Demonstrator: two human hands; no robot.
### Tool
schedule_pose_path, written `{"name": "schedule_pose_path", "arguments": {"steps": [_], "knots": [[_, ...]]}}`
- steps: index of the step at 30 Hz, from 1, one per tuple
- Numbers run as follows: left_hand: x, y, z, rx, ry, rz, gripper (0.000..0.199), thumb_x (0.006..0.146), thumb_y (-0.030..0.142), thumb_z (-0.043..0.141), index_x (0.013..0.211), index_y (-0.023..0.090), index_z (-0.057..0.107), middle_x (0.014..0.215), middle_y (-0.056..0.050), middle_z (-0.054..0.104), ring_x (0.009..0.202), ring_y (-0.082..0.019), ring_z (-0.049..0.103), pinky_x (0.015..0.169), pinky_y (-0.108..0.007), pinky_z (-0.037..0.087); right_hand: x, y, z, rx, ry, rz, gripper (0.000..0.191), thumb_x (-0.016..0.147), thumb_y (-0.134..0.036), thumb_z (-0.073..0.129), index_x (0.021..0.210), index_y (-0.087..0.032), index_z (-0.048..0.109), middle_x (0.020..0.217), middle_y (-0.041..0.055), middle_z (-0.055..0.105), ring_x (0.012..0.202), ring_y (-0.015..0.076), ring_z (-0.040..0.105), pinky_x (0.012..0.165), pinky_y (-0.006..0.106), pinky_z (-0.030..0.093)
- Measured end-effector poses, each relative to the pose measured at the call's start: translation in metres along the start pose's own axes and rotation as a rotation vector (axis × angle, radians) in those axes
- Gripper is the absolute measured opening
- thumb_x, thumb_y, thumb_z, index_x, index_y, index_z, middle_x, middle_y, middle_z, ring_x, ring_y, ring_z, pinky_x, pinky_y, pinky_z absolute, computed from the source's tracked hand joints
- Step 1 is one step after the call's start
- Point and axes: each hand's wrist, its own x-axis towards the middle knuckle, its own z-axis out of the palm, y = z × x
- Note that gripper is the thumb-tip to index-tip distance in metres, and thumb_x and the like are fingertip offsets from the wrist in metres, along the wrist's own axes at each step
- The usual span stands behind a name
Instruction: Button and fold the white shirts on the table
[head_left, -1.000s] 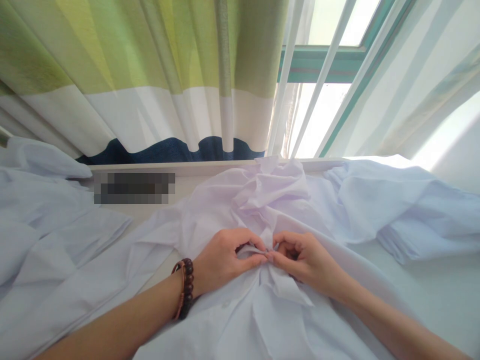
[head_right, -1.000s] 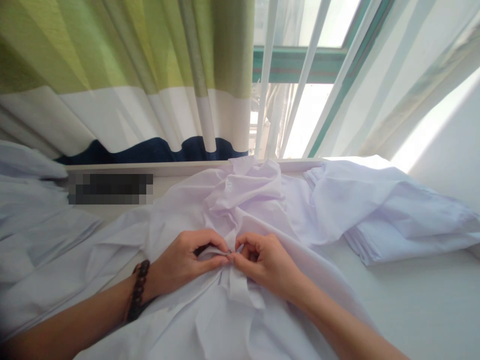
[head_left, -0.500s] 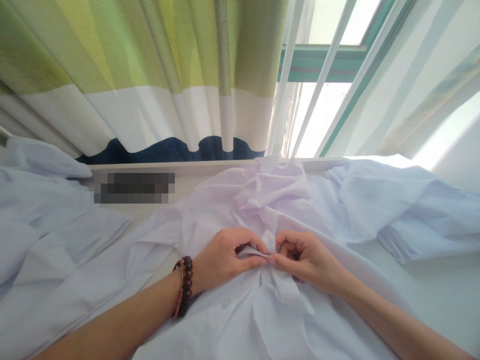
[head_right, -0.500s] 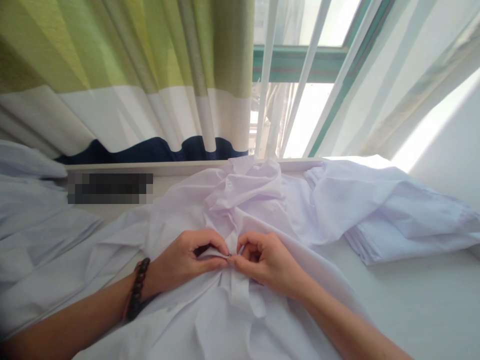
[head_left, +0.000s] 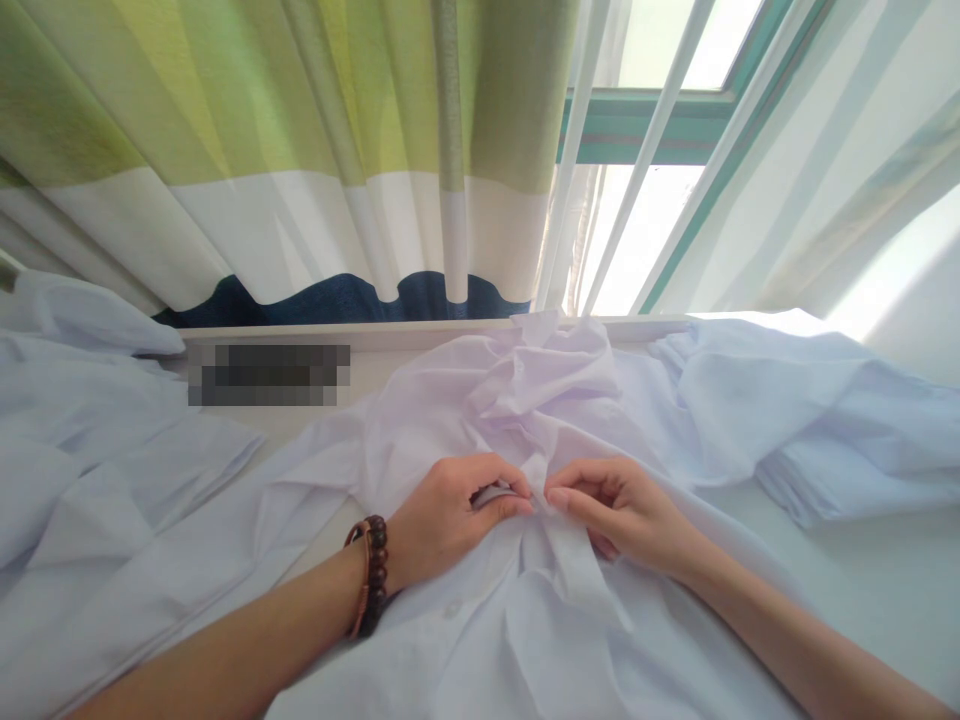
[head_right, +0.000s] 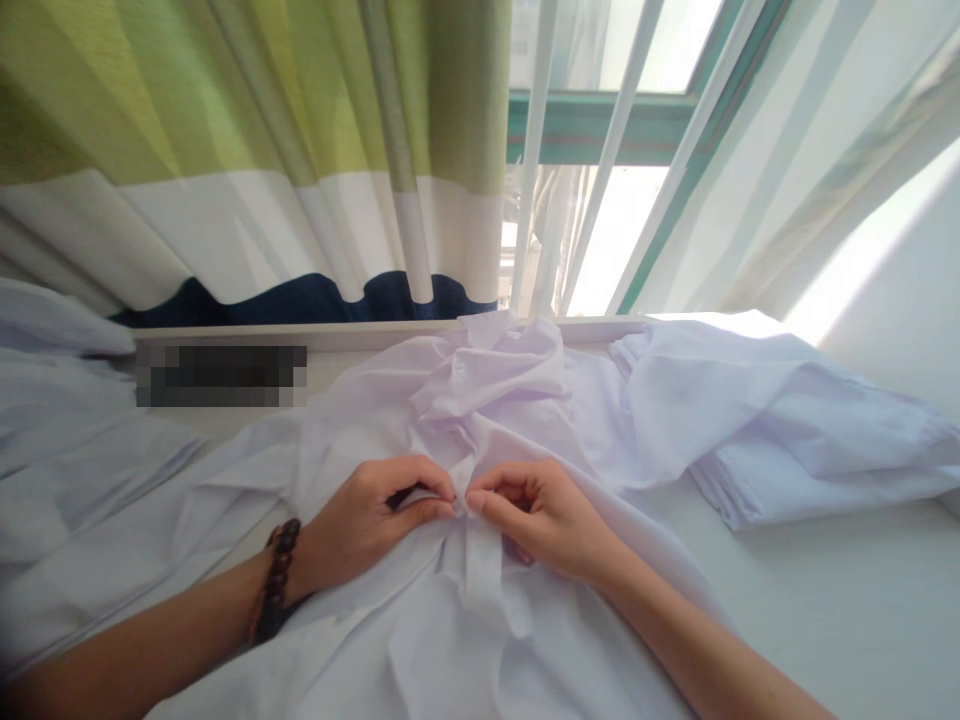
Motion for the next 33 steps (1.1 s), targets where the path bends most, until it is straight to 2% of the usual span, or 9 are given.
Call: {"name": "schedule_pose_path", "arguments": {"steps": [5,13,17,20,22,24,27,29,33], "knots": [[0.0013,-0.0007,-0.0001,-0.039,-0.016,0.013,0.004,0.083,0.016,0.066,0.083,0.018,0.069,0.082,0.004,0.071,0.075,-0.010,0.063,0.071,-0.017,0.046,-0.0003,-0.0008,-0.0023,-0.001,-0.025,-0.028,0.025,0.089,-0.036,0.052,0.080,-0.016,0.063,0.041,-0.0076,0.043,0.036,0.0060,0.040,0.039,0.016,0.033],[0.0025,-0.0004,-0.0015,-0.080,-0.041,0.025,0.006,0.083,0.014,0.064,0.083,0.017,0.069,0.082,0.003,0.071,0.075,-0.010,0.062,0.073,-0.017,0.047,-0.0005,-0.0061,-0.0013,-0.089,-0.086,0.008,0.015,0.088,-0.030,0.051,0.086,-0.018,0.060,0.044,-0.0091,0.043,0.033,0.0044,0.036,0.032,0.014,0.026],[0.0032,-0.0006,-0.0031,-0.113,-0.073,0.012,0.008,0.085,0.014,0.062,0.084,0.017,0.069,0.082,0.003,0.071,0.074,-0.010,0.062,0.073,-0.018,0.047,-0.0017,-0.0056,-0.0010,-0.117,-0.060,-0.018,0.007,0.083,-0.024,0.056,0.084,-0.018,0.059,0.045,-0.0094,0.044,0.034,0.0040,0.036,0.034,0.014,0.027],[0.0040,-0.0006,-0.0041,-0.149,-0.099,-0.015,0.007,0.084,0.015,0.062,0.083,0.016,0.068,0.081,0.003,0.070,0.073,-0.010,0.061,0.071,-0.018,0.046,-0.0019,-0.0043,-0.0009,-0.136,-0.030,-0.036,0.009,0.083,-0.024,0.057,0.079,-0.017,0.062,0.045,-0.0094,0.041,0.034,0.0035,0.036,0.034,0.014,0.027],[0.0042,-0.0004,-0.0044,-0.159,-0.104,-0.027,0.006,0.084,0.016,0.063,0.083,0.016,0.068,0.080,0.003,0.070,0.073,-0.010,0.061,0.071,-0.018,0.046,-0.0015,-0.0037,-0.0014,-0.148,-0.010,-0.075,0.010,0.082,-0.024,0.059,0.079,-0.016,0.064,0.056,-0.0062,0.049,0.035,0.0023,0.039,0.033,0.014,0.028],[0.0041,-0.0002,-0.0044,-0.159,-0.105,-0.035,0.006,0.084,0.017,0.063,0.082,0.016,0.069,0.080,0.003,0.070,0.073,-0.010,0.061,0.071,-0.018,0.045,-0.0009,-0.0035,-0.0025,-0.145,-0.007,-0.117,0.008,0.081,-0.023,0.062,0.080,-0.016,0.066,0.078,-0.0013,0.058,0.037,0.0007,0.043,0.032,0.014,0.030],[0.0040,0.0000,-0.0042,-0.162,-0.113,-0.049,0.006,0.084,0.018,0.063,0.082,0.017,0.069,0.080,0.003,0.070,0.073,-0.010,0.060,0.071,-0.017,0.045,0.0001,-0.0032,-0.0049,-0.123,-0.038,-0.136,0.007,0.080,-0.023,0.063,0.080,-0.016,0.067,0.096,0.0020,0.058,0.038,-0.0001,0.048,0.032,0.014,0.033],[0.0039,0.0001,-0.0041,-0.168,-0.122,-0.066,0.006,0.084,0.018,0.063,0.082,0.017,0.069,0.080,0.003,0.070,0.073,-0.010,0.060,0.071,-0.017,0.045,0.0006,-0.0028,-0.0063,-0.109,-0.060,-0.121,0.010,0.082,-0.026,0.064,0.080,-0.016,0.066,0.090,0.0014,0.059,0.039,0.0006,0.049,0.033,0.014,0.034],[0.0040,0.0005,-0.0043,-0.181,-0.134,-0.100,0.007,0.084,0.018,0.063,0.082,0.017,0.069,0.080,0.003,0.070,0.074,-0.010,0.060,0.072,-0.018,0.045,0.0007,-0.0023,-0.0062,-0.132,-0.101,-0.035,0.019,0.085,-0.035,0.062,0.080,-0.016,0.063,0.052,-0.0061,0.050,0.036,0.0045,0.046,0.036,0.014,0.033]]}}
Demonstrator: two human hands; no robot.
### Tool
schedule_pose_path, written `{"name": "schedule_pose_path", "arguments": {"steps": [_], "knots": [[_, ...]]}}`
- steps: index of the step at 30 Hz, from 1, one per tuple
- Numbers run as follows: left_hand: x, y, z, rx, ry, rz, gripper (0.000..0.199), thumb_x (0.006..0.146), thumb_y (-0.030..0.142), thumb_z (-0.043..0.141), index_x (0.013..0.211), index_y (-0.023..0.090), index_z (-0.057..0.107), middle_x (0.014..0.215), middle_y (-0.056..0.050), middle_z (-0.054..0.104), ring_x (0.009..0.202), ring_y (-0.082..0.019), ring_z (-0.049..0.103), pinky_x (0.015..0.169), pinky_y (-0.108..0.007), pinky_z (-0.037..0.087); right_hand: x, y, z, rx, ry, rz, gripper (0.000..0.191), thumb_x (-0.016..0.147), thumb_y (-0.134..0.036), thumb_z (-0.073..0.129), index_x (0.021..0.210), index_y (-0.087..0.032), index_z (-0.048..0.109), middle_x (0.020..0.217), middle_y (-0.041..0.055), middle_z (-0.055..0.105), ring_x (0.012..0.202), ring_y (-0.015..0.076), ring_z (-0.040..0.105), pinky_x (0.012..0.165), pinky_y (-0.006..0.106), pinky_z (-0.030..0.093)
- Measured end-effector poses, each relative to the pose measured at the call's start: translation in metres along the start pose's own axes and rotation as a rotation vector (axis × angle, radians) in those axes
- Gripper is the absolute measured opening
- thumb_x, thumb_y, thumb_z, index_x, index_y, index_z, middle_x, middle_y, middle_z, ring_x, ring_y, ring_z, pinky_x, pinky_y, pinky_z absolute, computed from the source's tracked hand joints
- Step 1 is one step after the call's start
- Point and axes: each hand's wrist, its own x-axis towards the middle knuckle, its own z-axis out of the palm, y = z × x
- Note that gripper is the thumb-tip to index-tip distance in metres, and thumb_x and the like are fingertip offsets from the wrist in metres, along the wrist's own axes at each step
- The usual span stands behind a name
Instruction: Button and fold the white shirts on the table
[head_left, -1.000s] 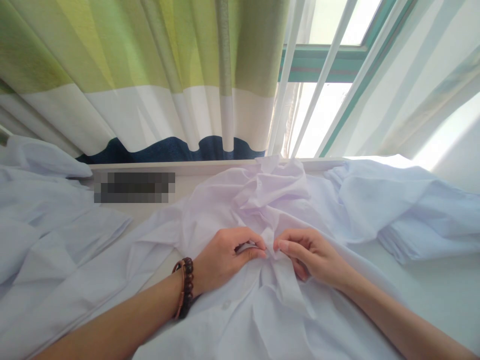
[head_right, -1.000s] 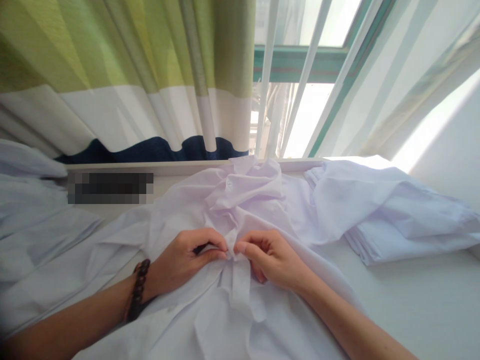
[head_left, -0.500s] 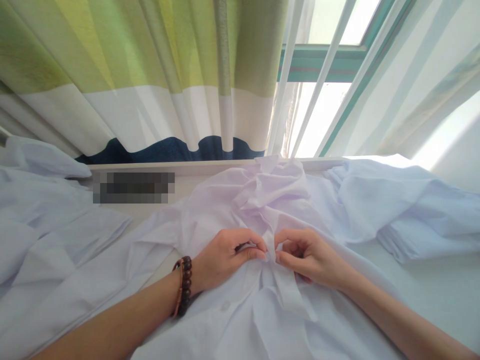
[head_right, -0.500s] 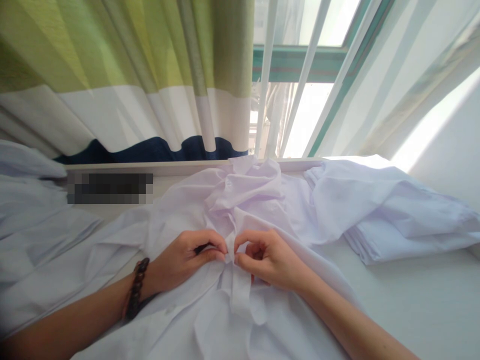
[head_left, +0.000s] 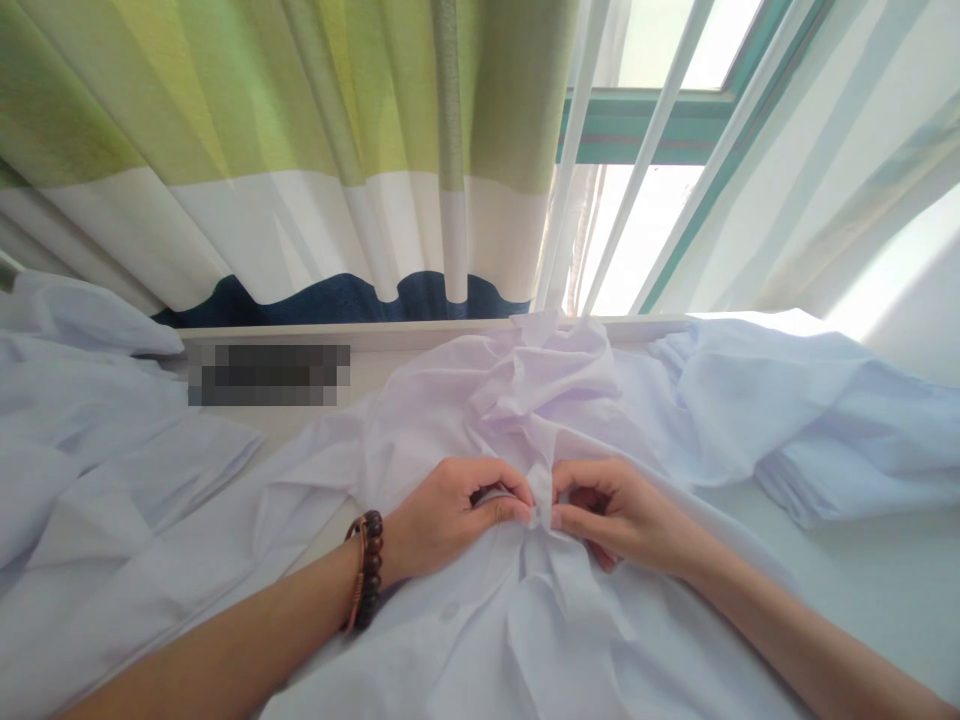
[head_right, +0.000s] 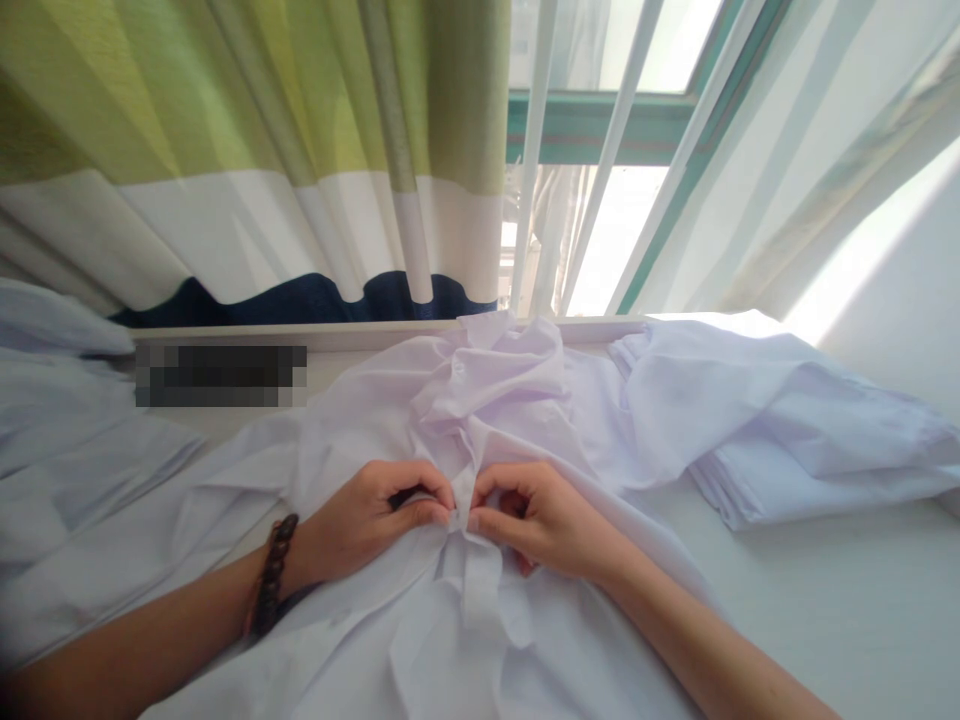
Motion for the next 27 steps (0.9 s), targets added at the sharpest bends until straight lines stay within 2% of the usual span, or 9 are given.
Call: {"name": "schedule_pose_path", "arguments": {"steps": [2,12,19,27], "knots": [[0.000,0.000,0.000,-0.001,0.000,-0.007,0.006,0.084,0.019,0.063,0.082,0.017,0.069,0.080,0.003,0.070,0.074,-0.010,0.060,0.073,-0.017,0.045,0.000,0.000,0.002,-0.012,-0.002,0.027,0.021,0.086,-0.038,0.061,0.082,-0.017,0.061,0.045,-0.0082,0.045,0.036,0.0056,0.045,0.037,0.014,0.032],[0.000,0.001,0.001,0.028,0.032,0.028,0.007,0.083,0.019,0.063,0.081,0.017,0.069,0.081,0.002,0.071,0.074,-0.011,0.062,0.072,-0.019,0.047,-0.002,-0.003,0.009,-0.038,0.035,0.018,0.025,0.087,-0.040,0.059,0.079,-0.016,0.058,0.049,-0.0082,0.039,0.041,0.0050,0.039,0.039,0.016,0.027],[-0.003,-0.005,0.003,0.103,0.021,0.121,0.018,0.088,0.022,0.060,0.104,0.024,0.068,0.098,0.002,0.072,0.089,-0.013,0.065,0.085,-0.023,0.048,-0.002,-0.004,0.007,-0.056,0.002,0.023,0.026,0.089,-0.041,0.056,0.081,-0.017,0.057,0.054,-0.0073,0.039,0.044,0.0052,0.037,0.039,0.017,0.027],[-0.003,-0.004,0.005,0.280,0.059,0.196,0.007,0.090,0.018,0.057,0.089,0.019,0.064,0.086,0.002,0.067,0.078,-0.011,0.062,0.076,-0.020,0.047,-0.002,-0.010,0.007,-0.031,-0.008,0.067,0.024,0.089,-0.040,0.055,0.084,-0.016,0.059,0.050,-0.0079,0.041,0.041,0.0050,0.040,0.039,0.016,0.028]]}}
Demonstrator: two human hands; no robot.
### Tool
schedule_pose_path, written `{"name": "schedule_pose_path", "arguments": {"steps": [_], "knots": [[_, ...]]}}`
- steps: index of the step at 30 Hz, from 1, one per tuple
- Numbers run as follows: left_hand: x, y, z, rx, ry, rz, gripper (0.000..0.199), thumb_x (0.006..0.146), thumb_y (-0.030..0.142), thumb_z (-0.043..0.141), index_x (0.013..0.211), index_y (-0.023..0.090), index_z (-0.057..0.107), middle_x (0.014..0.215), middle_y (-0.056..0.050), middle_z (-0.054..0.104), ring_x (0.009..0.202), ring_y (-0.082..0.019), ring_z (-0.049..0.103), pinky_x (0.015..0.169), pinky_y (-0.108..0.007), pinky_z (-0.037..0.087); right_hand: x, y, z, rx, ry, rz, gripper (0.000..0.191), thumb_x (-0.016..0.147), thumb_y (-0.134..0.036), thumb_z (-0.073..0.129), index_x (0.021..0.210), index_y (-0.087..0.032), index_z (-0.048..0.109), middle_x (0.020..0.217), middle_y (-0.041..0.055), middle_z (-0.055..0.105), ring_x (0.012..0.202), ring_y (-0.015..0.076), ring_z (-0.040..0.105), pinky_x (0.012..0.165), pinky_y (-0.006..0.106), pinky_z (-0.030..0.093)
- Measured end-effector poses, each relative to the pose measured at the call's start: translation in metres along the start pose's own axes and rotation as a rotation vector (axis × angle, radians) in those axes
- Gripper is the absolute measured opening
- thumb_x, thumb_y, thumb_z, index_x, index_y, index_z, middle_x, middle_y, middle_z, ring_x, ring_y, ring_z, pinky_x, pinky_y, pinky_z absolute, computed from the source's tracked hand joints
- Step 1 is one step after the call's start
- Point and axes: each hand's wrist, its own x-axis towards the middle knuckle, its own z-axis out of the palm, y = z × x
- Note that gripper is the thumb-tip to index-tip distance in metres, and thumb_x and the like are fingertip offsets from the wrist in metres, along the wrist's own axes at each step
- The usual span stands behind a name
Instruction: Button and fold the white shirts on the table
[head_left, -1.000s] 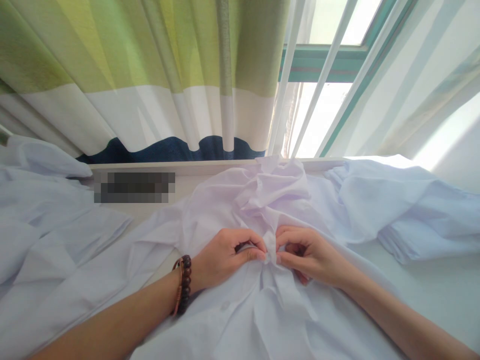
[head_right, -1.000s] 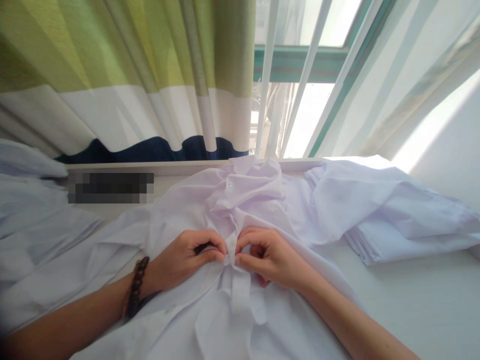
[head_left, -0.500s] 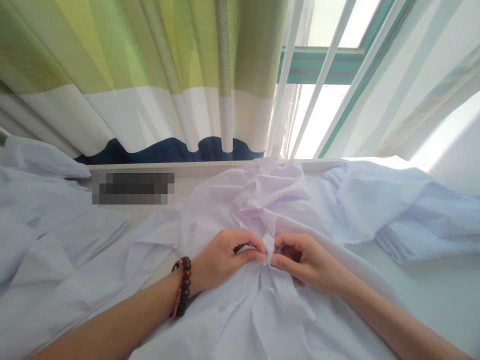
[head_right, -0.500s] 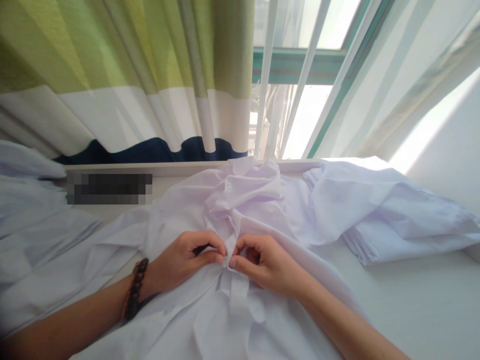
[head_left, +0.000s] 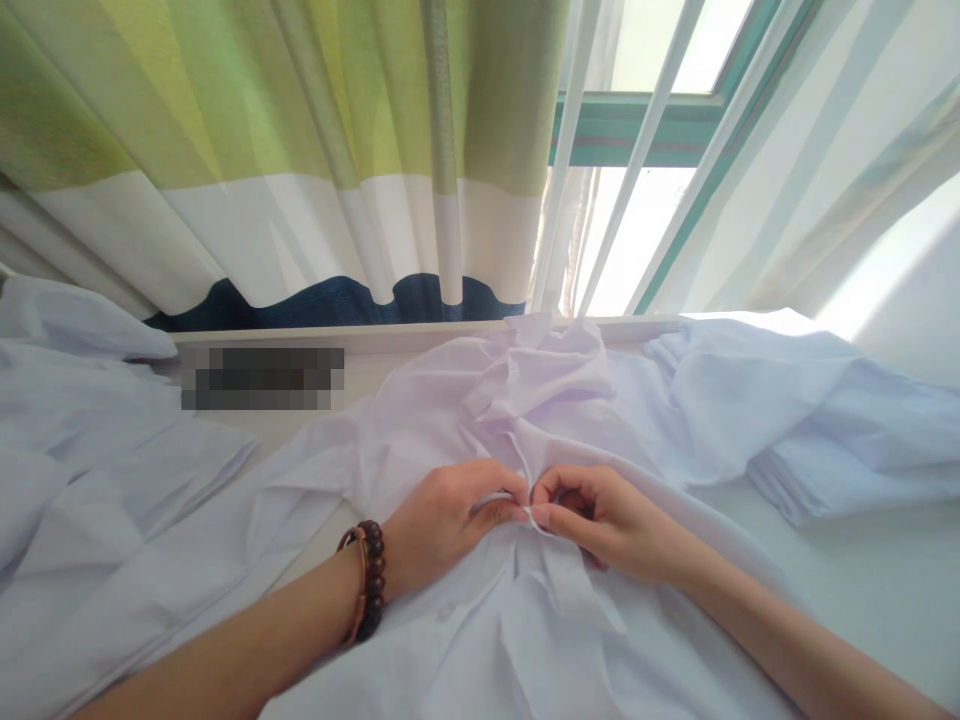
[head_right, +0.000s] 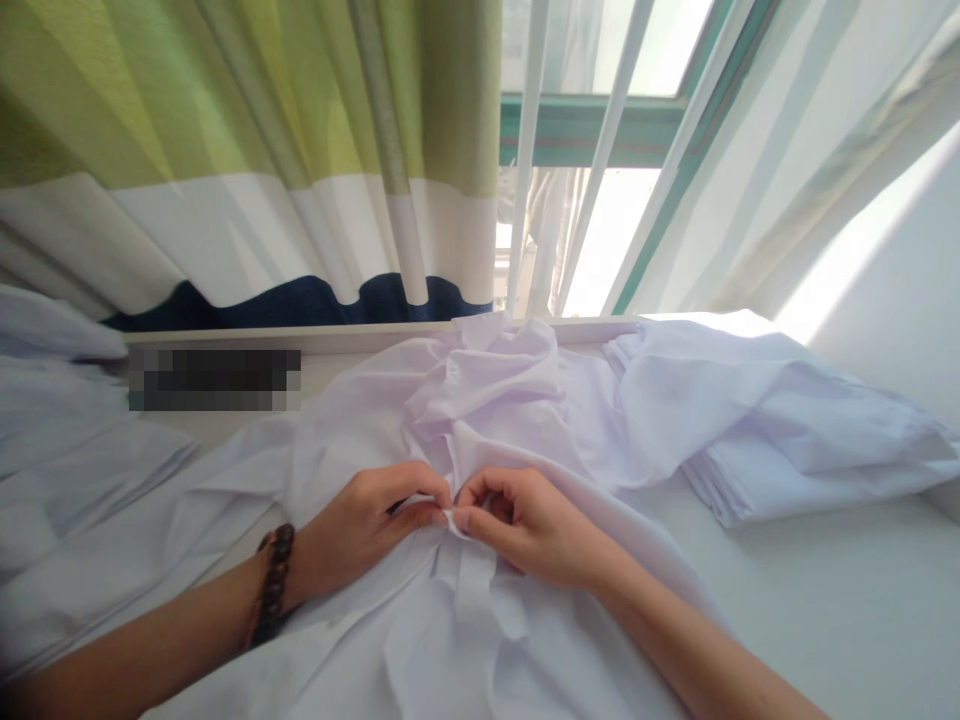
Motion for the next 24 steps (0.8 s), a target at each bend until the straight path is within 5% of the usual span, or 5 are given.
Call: {"name": "schedule_pose_path", "arguments": {"steps": [10,18,24], "knots": [[-0.004,0.003,0.001,0.418,0.114,0.252,0.021,0.095,0.016,0.043,0.097,0.021,0.063,0.090,-0.003,0.056,0.069,-0.009,0.052,0.056,-0.016,0.040,0.001,-0.005,-0.002,0.056,-0.036,0.047,0.030,0.092,-0.045,0.049,0.080,-0.018,0.054,0.054,-0.0073,0.039,0.043,0.0056,0.036,0.040,0.018,0.028],[-0.003,0.006,-0.004,0.362,0.058,0.287,0.021,0.097,0.023,0.044,0.093,0.019,0.064,0.090,-0.004,0.063,0.068,-0.008,0.056,0.061,-0.015,0.045,-0.003,-0.001,0.007,-0.017,-0.078,-0.065,0.038,0.097,-0.046,0.038,0.072,-0.020,0.050,0.055,-0.0046,0.040,0.048,0.0091,0.036,0.043,0.022,0.028],[-0.005,0.007,-0.004,0.436,0.082,0.272,0.021,0.097,0.020,0.042,0.096,0.018,0.063,0.092,-0.004,0.064,0.074,-0.010,0.060,0.060,-0.017,0.046,0.008,0.004,0.016,0.014,0.016,-0.051,0.040,0.094,-0.049,0.043,0.065,-0.021,0.042,0.052,-0.0059,0.036,0.045,0.0078,0.029,0.041,0.023,0.022]]}}
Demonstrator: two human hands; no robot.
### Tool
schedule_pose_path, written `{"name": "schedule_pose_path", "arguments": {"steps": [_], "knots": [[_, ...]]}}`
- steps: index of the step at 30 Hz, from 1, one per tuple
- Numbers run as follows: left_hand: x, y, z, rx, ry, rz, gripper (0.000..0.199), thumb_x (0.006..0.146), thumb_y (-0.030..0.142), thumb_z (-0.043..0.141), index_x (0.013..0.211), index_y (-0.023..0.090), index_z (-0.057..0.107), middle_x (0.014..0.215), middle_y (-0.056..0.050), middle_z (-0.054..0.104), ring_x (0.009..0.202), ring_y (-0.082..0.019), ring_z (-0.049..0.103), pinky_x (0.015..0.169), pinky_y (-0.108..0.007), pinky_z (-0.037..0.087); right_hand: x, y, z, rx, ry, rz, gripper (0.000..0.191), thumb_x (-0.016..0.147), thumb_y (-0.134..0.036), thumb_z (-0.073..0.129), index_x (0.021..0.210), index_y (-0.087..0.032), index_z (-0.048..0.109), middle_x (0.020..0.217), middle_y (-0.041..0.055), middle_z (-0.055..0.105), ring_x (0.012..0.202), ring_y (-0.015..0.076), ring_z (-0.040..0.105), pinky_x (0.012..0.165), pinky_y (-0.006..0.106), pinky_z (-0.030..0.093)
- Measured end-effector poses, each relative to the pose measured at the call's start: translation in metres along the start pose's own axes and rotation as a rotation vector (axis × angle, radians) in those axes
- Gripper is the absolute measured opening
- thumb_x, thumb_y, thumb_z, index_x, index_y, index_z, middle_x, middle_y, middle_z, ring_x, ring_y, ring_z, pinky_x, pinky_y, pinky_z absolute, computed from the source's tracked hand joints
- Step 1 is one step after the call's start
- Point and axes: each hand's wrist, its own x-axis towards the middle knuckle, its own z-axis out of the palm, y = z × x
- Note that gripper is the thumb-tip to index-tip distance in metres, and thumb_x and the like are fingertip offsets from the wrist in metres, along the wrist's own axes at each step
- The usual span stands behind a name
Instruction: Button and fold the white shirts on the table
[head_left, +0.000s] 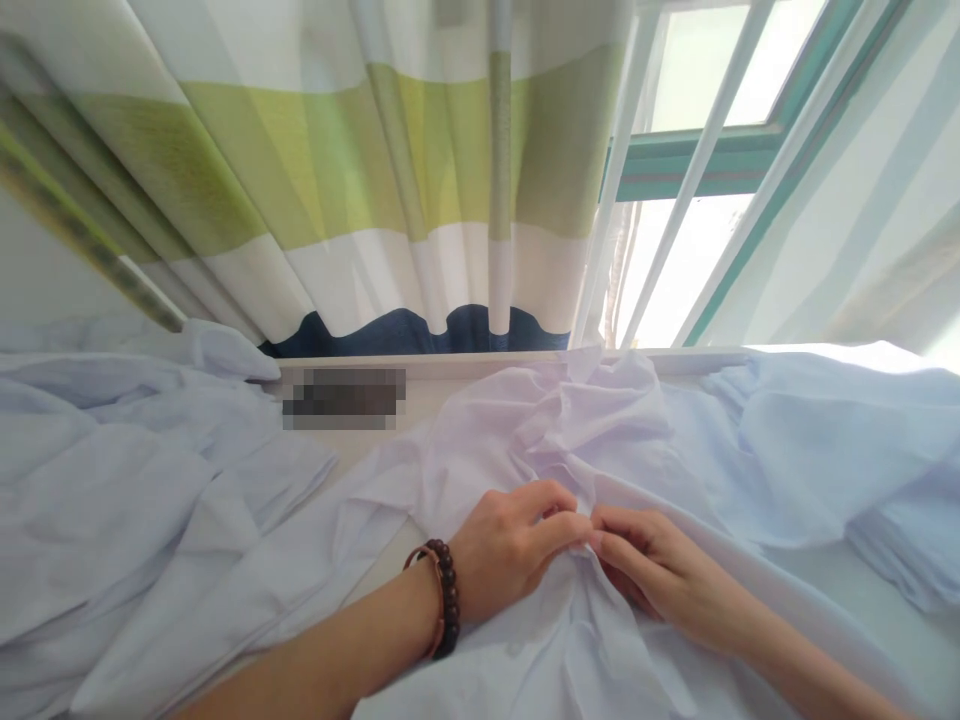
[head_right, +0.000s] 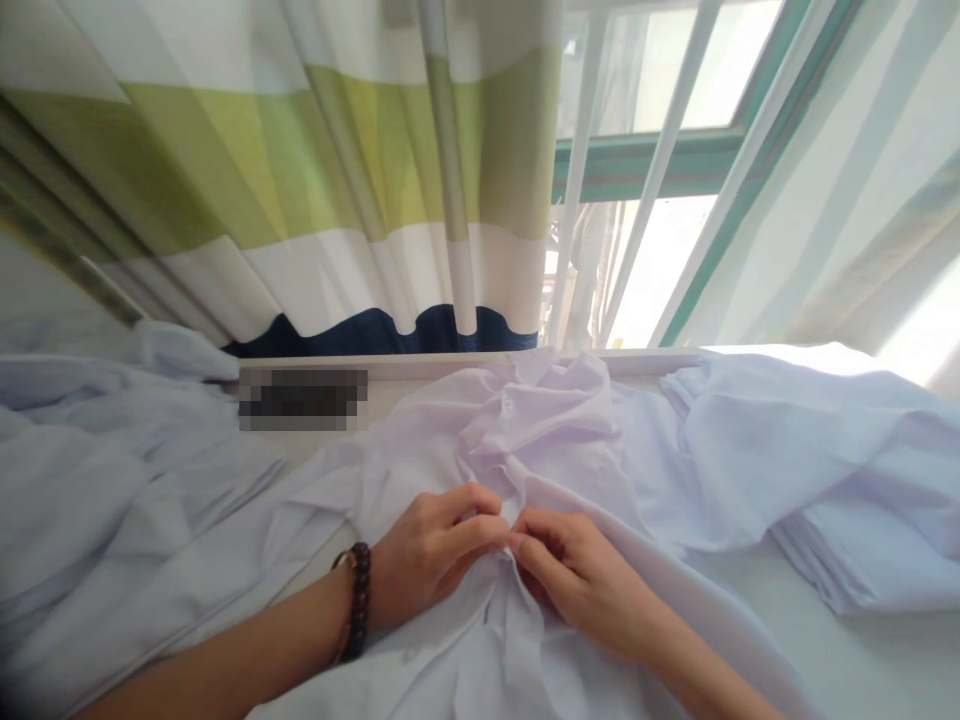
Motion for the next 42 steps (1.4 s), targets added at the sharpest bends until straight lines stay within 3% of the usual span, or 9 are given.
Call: {"name": "schedule_pose_path", "arguments": {"steps": [4,7,9,13,19,22,27,35,42], "knots": [[0.001,-0.012,-0.008,0.123,0.003,0.099,0.022,0.097,0.016,0.039,0.098,0.017,0.061,0.091,-0.005,0.064,0.080,-0.014,0.060,0.064,-0.021,0.049,0.022,-0.007,0.002,0.022,0.048,-0.008,0.039,0.088,-0.045,0.047,0.059,-0.020,0.039,0.051,-0.0059,0.032,0.047,0.0076,0.026,0.043,0.023,0.019],[0.000,-0.022,-0.016,0.198,-0.039,0.231,0.027,0.098,0.015,0.032,0.098,0.016,0.059,0.089,-0.006,0.064,0.082,-0.015,0.059,0.071,-0.025,0.050,0.038,-0.016,0.001,0.158,0.009,0.031,0.040,0.079,-0.046,0.053,0.054,-0.021,0.036,0.048,-0.0072,0.027,0.045,0.0066,0.020,0.041,0.022,0.014],[-0.001,-0.026,-0.019,0.206,-0.036,0.241,0.027,0.098,0.015,0.032,0.097,0.017,0.059,0.089,-0.006,0.064,0.081,-0.015,0.060,0.070,-0.025,0.050,0.045,-0.021,0.001,0.266,-0.013,0.093,0.040,0.076,-0.049,0.054,0.053,-0.021,0.035,0.047,-0.0085,0.024,0.042,0.0057,0.016,0.039,0.021,0.011],[-0.004,-0.033,-0.019,0.103,0.031,0.033,0.022,0.096,0.016,0.039,0.098,0.020,0.061,0.094,-0.004,0.064,0.079,-0.014,0.062,0.064,-0.021,0.048,0.051,-0.022,0.001,0.422,0.005,0.220,0.038,0.076,-0.052,0.056,0.061,-0.022,0.039,0.047,-0.0108,0.025,0.038,0.0041,0.013,0.034,0.018,0.010],[0.000,-0.041,-0.015,-0.043,0.039,-0.348,0.025,0.091,0.028,0.053,0.113,0.016,0.052,0.099,-0.007,0.065,0.092,-0.021,0.061,0.083,-0.035,0.051,0.058,-0.011,-0.004,0.302,0.138,0.030,0.037,0.085,-0.048,0.050,0.062,-0.021,0.039,0.046,-0.0097,0.035,0.033,0.0038,0.027,0.034,0.018,0.017],[0.003,-0.044,-0.013,0.038,-0.033,-0.345,0.026,0.090,0.027,0.055,0.113,0.015,0.056,0.115,-0.011,0.062,0.111,-0.026,0.054,0.097,-0.045,0.045,0.062,-0.010,-0.010,0.227,0.186,-0.045,0.038,0.087,-0.046,0.048,0.061,-0.021,0.039,0.042,-0.0097,0.036,0.032,0.0045,0.028,0.035,0.019,0.021],[0.005,-0.048,-0.011,0.189,-0.171,-0.318,0.043,0.091,0.031,0.052,0.131,0.017,0.050,0.135,-0.011,0.052,0.132,-0.031,0.037,0.111,-0.056,0.028,0.073,-0.007,-0.025,0.184,0.210,-0.094,0.040,0.090,-0.049,0.045,0.062,-0.022,0.040,0.043,-0.0094,0.035,0.033,0.0051,0.028,0.035,0.019,0.021],[0.004,-0.069,-0.009,0.274,-0.209,-0.328,0.048,0.097,0.041,0.039,0.141,0.022,0.042,0.147,-0.006,0.042,0.137,-0.026,0.033,0.115,-0.050,0.023,0.086,0.007,-0.053,0.004,0.282,-0.156,0.035,0.091,-0.046,0.046,0.065,-0.021,0.045,0.048,-0.0069,0.041,0.036,0.0070,0.033,0.036,0.021,0.024],[0.009,-0.084,-0.007,0.327,-0.238,-0.418,0.052,0.098,0.047,0.032,0.145,0.024,0.037,0.151,-0.005,0.037,0.140,-0.025,0.029,0.117,-0.047,0.019,0.084,0.001,-0.057,-0.112,0.147,-0.202,0.035,0.091,-0.045,0.048,0.067,-0.020,0.045,0.055,-0.0057,0.041,0.045,0.0072,0.034,0.042,0.022,0.025]]}}
